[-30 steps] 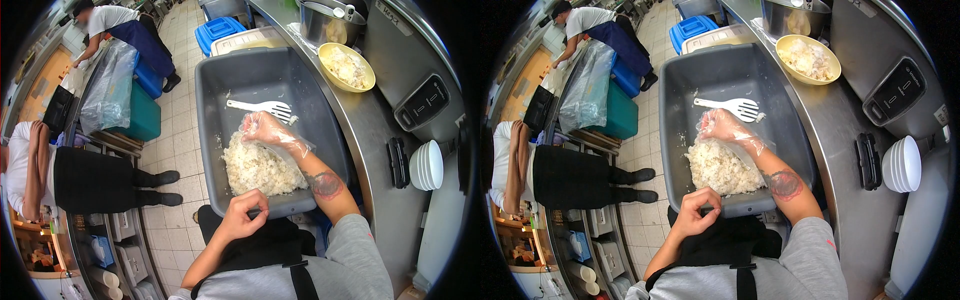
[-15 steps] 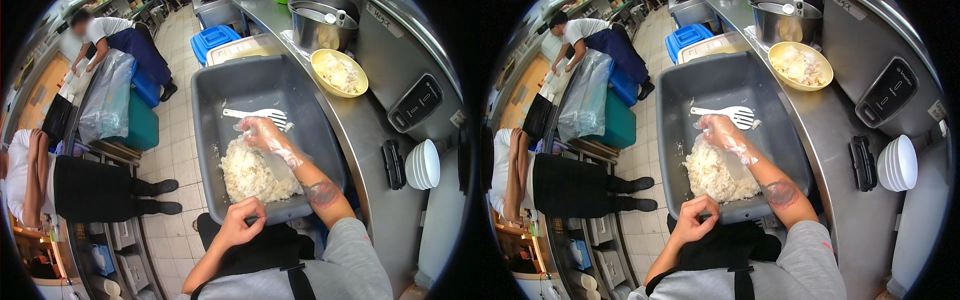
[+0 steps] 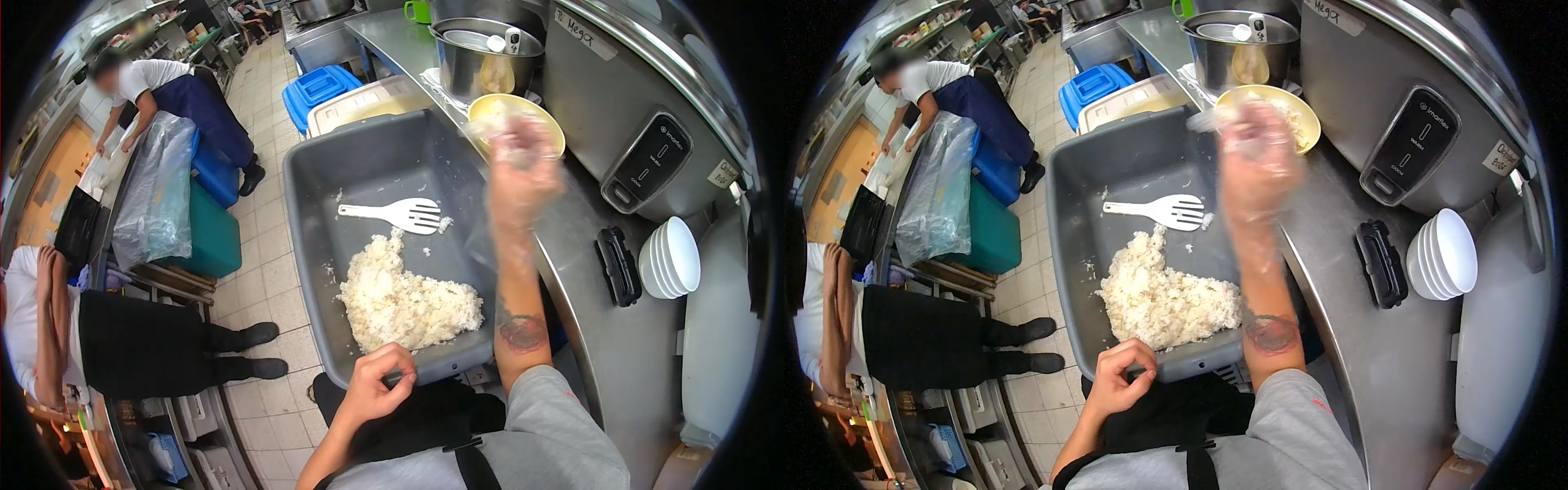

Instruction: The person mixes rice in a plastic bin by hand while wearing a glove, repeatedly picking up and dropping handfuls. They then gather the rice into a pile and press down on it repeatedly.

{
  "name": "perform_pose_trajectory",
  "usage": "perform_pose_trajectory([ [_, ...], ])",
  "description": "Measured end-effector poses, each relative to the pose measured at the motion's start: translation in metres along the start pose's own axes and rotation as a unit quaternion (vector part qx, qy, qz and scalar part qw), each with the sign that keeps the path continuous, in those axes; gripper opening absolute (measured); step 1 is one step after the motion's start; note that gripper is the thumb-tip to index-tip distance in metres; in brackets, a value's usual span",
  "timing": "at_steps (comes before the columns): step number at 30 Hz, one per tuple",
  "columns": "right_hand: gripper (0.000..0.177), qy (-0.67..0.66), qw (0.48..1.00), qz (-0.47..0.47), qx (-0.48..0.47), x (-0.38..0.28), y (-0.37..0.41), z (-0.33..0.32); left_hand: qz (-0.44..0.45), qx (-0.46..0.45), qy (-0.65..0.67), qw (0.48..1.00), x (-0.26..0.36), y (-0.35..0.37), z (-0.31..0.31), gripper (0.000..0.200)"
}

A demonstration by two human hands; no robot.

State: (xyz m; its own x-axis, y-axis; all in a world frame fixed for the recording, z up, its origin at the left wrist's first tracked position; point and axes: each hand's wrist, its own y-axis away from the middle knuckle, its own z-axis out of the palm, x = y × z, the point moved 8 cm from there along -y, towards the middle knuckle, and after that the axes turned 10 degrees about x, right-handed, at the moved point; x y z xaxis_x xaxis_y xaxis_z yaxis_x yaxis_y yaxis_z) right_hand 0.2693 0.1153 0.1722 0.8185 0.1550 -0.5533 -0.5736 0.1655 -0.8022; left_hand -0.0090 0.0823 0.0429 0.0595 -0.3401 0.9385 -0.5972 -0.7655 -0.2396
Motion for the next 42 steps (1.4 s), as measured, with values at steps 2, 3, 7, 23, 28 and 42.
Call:
perform_pose_trajectory([
  [2, 0.022, 0.103, 0.994, 0.008, 0.029, 0.015, -0.024, -0.020, -0.008, -0.003, 0.003, 1.000, 0.000, 0.000, 0.000, 0.006],
  [3, 0.021, 0.135, 0.991, 0.012, 0.012, 0.020, -0.028, -0.021, -0.010, -0.005, 0.005, 1.000, -0.001, -0.001, 0.001, 0.006],
  [7, 0.018, 0.257, 0.963, 0.005, -0.076, 0.045, -0.027, -0.015, -0.013, -0.010, 0.009, 1.000, -0.001, -0.001, 0.002, 0.006],
  [23, 0.046, 0.419, 0.889, 0.027, -0.182, 0.047, -0.010, -0.016, -0.013, -0.006, -0.005, 1.000, 0.000, 0.000, 0.002, 0.005],
  [28, 0.045, 0.332, 0.939, -0.050, -0.071, 0.029, -0.003, -0.013, -0.010, -0.002, -0.004, 1.000, 0.000, 0.000, 0.001, 0.005],
  [42, 0.014, 0.354, 0.919, -0.027, -0.174, 0.016, 0.009, -0.008, -0.003, 0.001, 0.002, 1.000, -0.001, 0.001, 0.002, 0.006],
])
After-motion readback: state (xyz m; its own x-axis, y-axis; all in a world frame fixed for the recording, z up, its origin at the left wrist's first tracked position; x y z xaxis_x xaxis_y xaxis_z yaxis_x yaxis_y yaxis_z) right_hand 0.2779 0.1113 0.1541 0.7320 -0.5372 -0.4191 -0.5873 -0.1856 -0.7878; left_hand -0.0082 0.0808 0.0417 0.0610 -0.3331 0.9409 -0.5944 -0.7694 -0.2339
